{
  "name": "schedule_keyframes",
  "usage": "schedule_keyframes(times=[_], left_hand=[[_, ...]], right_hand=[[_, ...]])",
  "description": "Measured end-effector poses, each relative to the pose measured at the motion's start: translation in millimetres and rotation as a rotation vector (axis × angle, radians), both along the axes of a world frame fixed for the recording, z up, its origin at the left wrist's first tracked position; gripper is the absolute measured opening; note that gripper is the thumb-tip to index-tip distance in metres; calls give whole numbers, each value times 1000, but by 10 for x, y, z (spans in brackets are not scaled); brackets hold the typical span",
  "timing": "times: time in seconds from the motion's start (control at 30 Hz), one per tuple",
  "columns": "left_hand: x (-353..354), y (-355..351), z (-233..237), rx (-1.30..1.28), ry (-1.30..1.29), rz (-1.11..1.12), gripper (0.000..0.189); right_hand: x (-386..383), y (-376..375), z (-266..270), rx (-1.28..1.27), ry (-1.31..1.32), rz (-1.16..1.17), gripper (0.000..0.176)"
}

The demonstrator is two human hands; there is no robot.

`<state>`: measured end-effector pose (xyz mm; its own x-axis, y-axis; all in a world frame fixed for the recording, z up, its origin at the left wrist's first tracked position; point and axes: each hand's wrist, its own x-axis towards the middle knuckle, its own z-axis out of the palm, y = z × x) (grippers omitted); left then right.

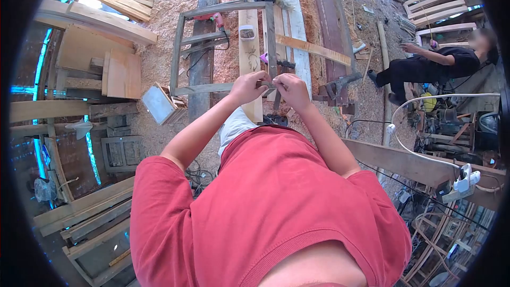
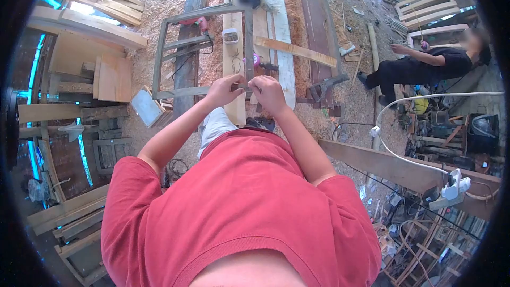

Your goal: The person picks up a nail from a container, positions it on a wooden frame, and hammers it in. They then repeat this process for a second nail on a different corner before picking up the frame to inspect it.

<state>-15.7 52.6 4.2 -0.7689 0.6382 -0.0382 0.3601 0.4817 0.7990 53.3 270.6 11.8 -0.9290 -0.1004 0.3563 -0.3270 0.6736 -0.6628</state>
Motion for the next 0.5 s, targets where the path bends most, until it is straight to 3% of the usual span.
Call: schedule_keyframes(times=[0.13,0.5], left_hand=[[45,59,62,-132,89,43,27],[21,85,-140,-17,213,81,24]], right_hand=[[-12,22,7,41,101,61,7],[62,-31,23,-111,36,56,12]])
